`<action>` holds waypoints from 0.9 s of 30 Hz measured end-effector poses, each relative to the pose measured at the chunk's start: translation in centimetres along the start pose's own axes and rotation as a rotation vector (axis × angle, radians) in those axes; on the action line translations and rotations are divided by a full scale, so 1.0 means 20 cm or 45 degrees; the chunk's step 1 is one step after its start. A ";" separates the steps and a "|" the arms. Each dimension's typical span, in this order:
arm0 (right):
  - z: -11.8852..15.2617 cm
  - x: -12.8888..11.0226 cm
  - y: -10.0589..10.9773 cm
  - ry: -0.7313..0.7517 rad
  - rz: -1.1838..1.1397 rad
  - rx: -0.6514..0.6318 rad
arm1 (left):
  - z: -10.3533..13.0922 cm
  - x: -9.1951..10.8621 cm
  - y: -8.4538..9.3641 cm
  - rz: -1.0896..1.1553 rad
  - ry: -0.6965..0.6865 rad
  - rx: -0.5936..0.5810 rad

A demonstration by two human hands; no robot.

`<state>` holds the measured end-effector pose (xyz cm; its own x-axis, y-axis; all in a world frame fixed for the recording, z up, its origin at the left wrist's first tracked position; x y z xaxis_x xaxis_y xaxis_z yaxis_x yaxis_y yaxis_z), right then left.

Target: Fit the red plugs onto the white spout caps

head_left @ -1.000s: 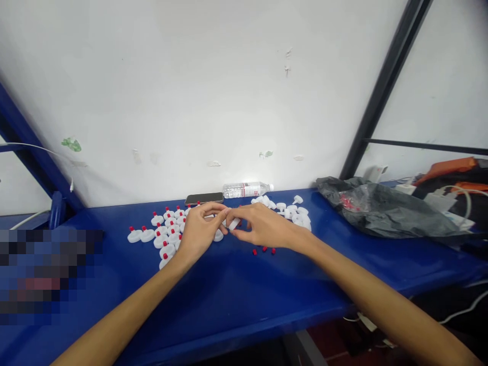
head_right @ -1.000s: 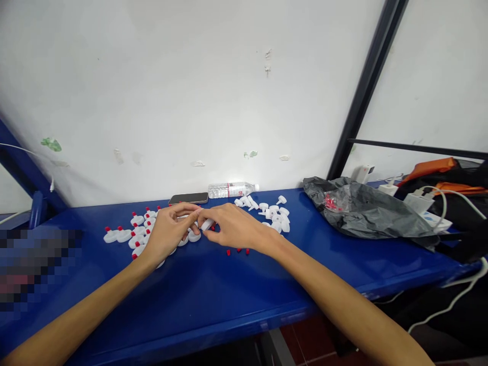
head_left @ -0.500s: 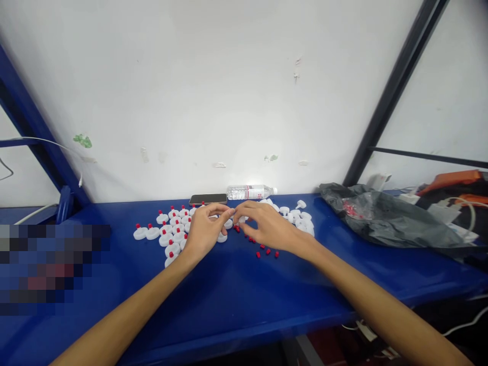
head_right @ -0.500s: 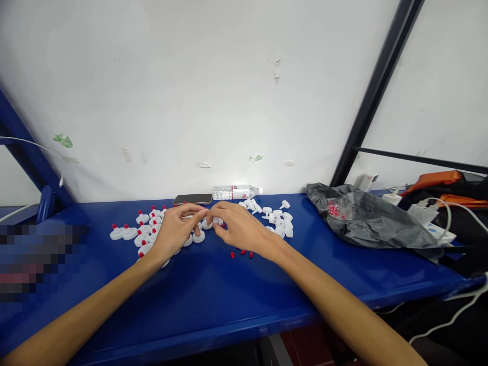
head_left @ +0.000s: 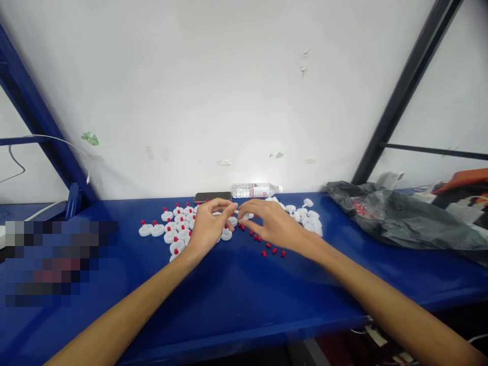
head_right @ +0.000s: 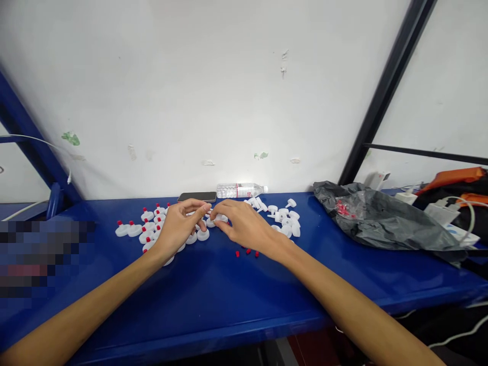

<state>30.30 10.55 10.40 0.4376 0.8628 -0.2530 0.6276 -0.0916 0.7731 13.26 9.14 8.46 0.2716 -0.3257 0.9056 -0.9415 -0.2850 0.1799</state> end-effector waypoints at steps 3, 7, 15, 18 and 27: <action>0.00 0.00 0.00 -0.024 0.013 0.023 | -0.01 0.00 0.00 -0.019 -0.026 -0.008; 0.00 -0.01 0.00 -0.025 -0.018 0.046 | 0.00 0.02 0.00 -0.024 -0.043 -0.048; 0.00 0.00 -0.01 -0.095 -0.208 0.138 | 0.01 0.05 0.01 0.111 -0.011 -0.060; 0.00 0.00 -0.02 -0.024 -0.155 0.140 | 0.01 0.06 0.01 0.113 -0.002 -0.085; 0.00 0.01 -0.01 0.013 -0.044 0.188 | 0.03 0.08 0.00 0.136 0.007 -0.133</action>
Point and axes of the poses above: each hand's wrist, its own z-axis away from the middle knuckle, its own y-axis out of the back of the hand, x = y × z, the point moved 3 cm from there along -z, towards the middle knuckle, and after that the axes turned 5 degrees about x, right-handed, at the moved point
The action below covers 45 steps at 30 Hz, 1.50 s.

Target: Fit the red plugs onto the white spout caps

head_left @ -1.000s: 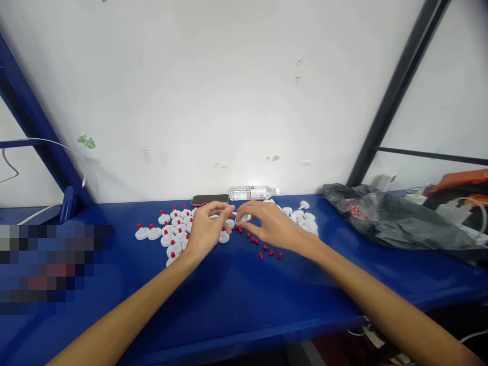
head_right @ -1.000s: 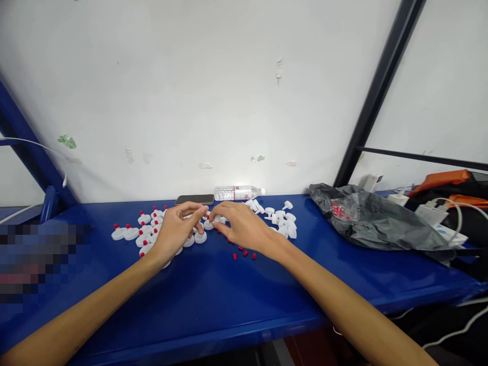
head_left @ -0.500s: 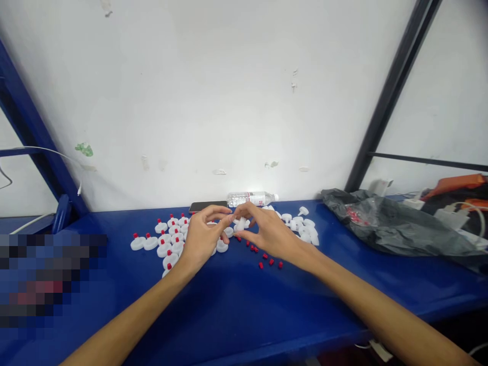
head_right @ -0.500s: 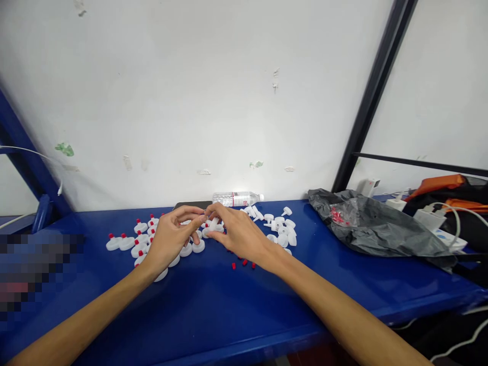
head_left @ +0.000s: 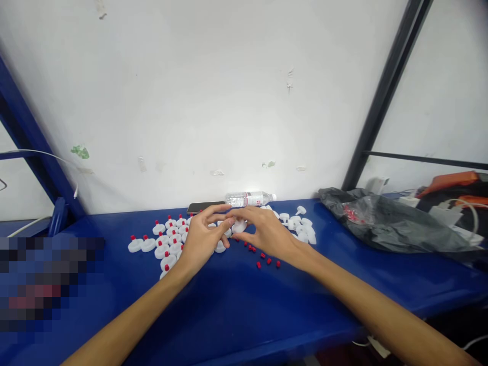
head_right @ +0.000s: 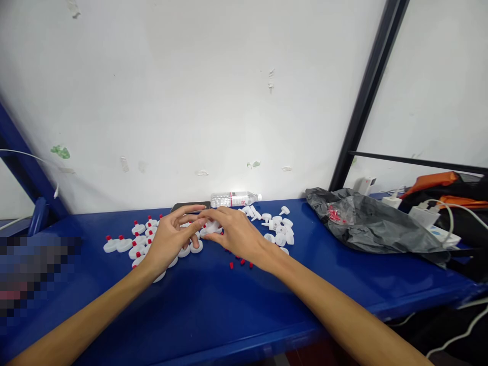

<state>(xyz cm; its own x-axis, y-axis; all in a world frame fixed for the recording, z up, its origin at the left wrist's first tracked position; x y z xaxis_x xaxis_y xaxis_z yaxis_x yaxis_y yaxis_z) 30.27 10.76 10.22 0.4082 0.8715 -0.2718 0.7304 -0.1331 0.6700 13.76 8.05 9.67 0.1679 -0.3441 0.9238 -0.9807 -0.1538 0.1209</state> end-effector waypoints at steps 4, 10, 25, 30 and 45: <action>0.00 -0.01 0.01 0.022 0.013 0.002 | 0.00 -0.01 0.01 0.083 0.001 -0.021; 0.00 -0.01 0.03 -0.004 0.050 -0.005 | -0.02 -0.03 0.02 0.014 -0.038 0.044; -0.01 0.00 0.04 -0.061 -0.184 0.089 | -0.04 -0.03 0.04 -0.292 -0.078 0.014; -0.03 0.02 0.07 -0.197 -0.434 0.192 | -0.03 -0.02 0.02 -0.359 -0.118 -0.064; -0.04 0.08 0.05 -0.474 -0.742 0.083 | -0.03 -0.03 0.02 -0.561 -0.153 -0.078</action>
Point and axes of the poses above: each hand's wrist, its own z-axis away from the middle knuckle, its own y-axis out of the back of the hand, x = y × z, the point moved 3 cm from there along -z, towards the middle knuckle, and after that the axes turned 5 degrees about x, right-handed, at the moved point
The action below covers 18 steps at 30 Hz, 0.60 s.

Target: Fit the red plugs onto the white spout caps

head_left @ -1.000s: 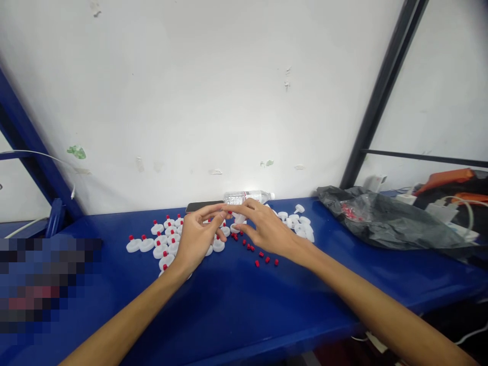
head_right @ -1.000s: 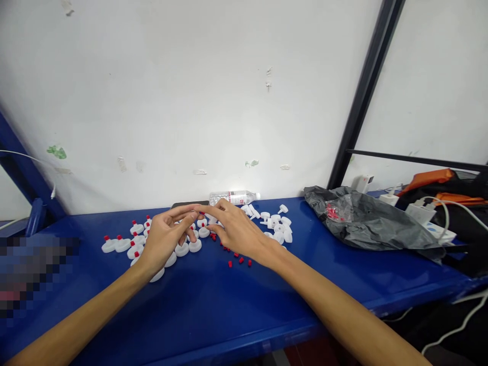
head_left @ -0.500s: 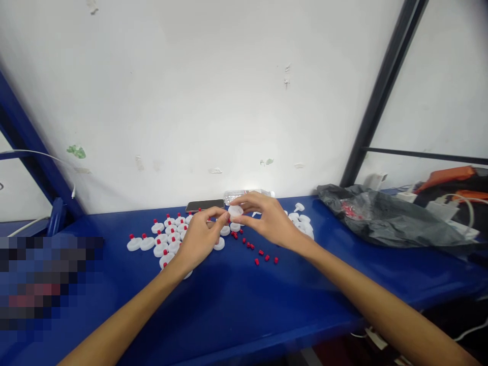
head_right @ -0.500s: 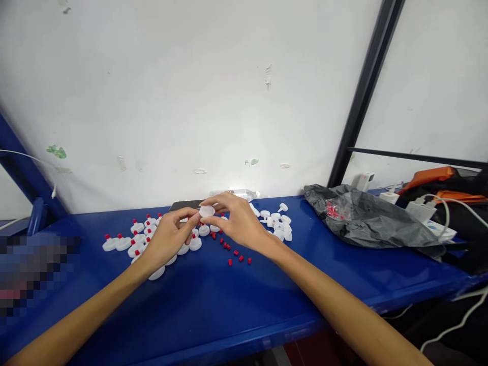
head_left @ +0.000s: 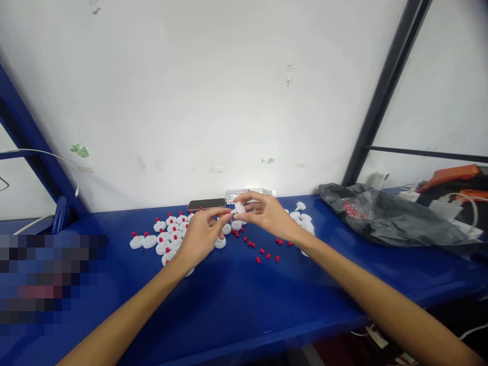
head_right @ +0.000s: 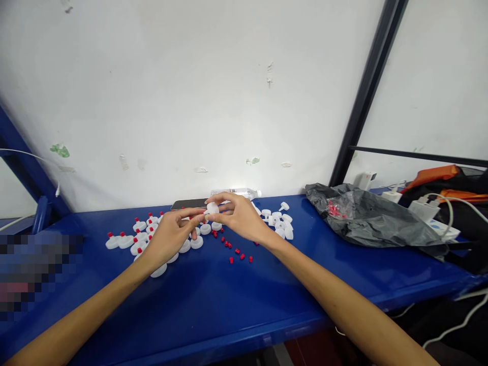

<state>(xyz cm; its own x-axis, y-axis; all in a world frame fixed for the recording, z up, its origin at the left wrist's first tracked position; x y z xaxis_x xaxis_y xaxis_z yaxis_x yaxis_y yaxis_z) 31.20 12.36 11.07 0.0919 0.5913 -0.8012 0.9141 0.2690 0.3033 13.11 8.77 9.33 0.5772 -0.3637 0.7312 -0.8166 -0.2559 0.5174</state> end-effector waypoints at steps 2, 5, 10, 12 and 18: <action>0.00 0.00 0.00 -0.055 -0.054 -0.041 | 0.01 -0.01 -0.01 -0.286 -0.264 0.025; 0.00 -0.01 0.00 -0.121 -0.153 -0.091 | 0.03 -0.02 -0.01 -0.616 -0.543 0.080; 0.01 -0.01 -0.01 -0.122 -0.212 -0.073 | 0.05 0.00 0.03 -0.689 -0.596 0.125; 0.01 -0.01 -0.02 -0.079 -0.221 -0.074 | 0.06 0.01 0.04 -0.623 -0.591 0.111; 0.02 0.02 -0.04 -0.008 -0.203 -0.061 | 0.06 0.01 0.02 -0.492 -0.607 0.093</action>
Point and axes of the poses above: each hand's wrist, its own z-axis away from the middle knuckle, its own y-axis out of the back of the hand, x = y × z, the point moved 3 cm from there along -z, towards the middle knuckle, and after that the axes turned 5 degrees about x, right-handed, at the moved point
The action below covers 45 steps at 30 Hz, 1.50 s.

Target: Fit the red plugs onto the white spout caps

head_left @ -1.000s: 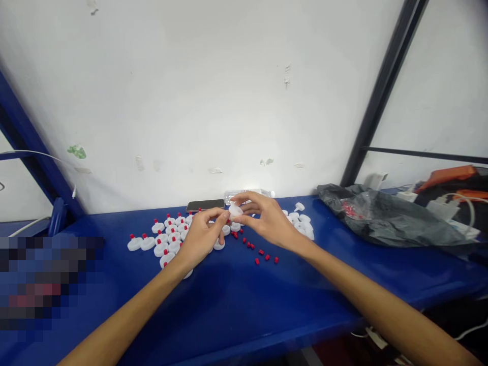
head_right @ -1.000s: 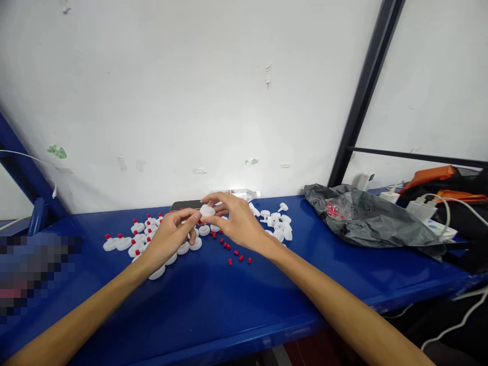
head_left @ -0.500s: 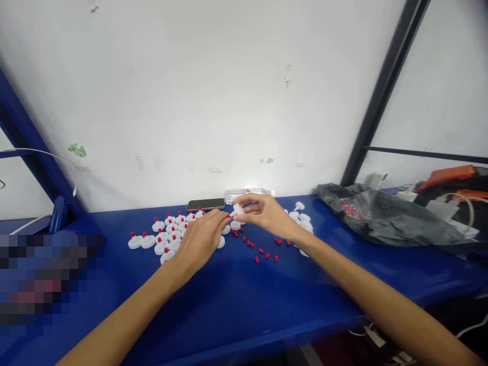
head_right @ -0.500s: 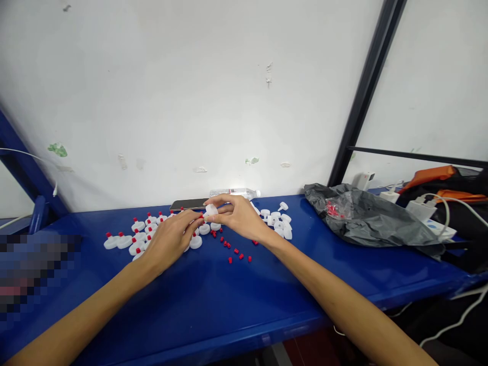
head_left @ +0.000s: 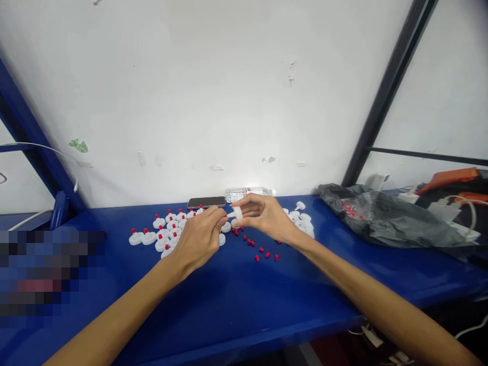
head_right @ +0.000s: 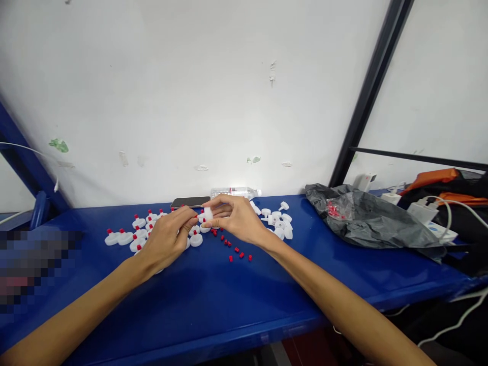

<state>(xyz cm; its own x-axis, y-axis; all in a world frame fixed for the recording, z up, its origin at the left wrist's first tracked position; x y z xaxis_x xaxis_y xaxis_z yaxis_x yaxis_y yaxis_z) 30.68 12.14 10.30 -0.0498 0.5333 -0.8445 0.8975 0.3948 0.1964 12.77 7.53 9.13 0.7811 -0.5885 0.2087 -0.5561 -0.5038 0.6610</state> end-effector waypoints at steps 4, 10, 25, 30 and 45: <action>0.01 -0.01 0.00 -0.014 -0.031 0.011 | -0.01 0.00 0.01 -0.037 -0.058 0.068; 0.01 -0.02 -0.01 -0.066 -0.078 -0.028 | -0.01 0.00 0.02 -0.090 -0.163 0.129; 0.01 0.00 -0.01 -0.135 -0.068 -0.073 | 0.01 -0.01 0.01 -0.272 -0.285 0.105; 0.00 -0.01 0.00 -0.153 -0.010 -0.040 | -0.02 0.00 0.04 -0.227 -0.206 0.036; 0.03 0.02 -0.02 0.356 1.128 -0.155 | -0.06 -0.04 -0.02 0.007 0.050 -0.211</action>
<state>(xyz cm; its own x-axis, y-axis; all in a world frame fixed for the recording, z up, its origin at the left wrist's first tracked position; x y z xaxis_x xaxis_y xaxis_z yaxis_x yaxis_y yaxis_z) 30.55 11.65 9.62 0.5123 0.8316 -0.2145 0.6073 -0.1741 0.7752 12.60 8.99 9.59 0.7905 -0.5642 0.2382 -0.5083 -0.3875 0.7691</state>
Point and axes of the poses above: each hand's wrist, its own z-axis away from the middle knuckle, its own y-axis out of the back of the hand, x = y × z, the point moved 3 cm from there along -z, towards the middle knuckle, and after that the axes turned 5 degrees about x, right-handed, at the moved point
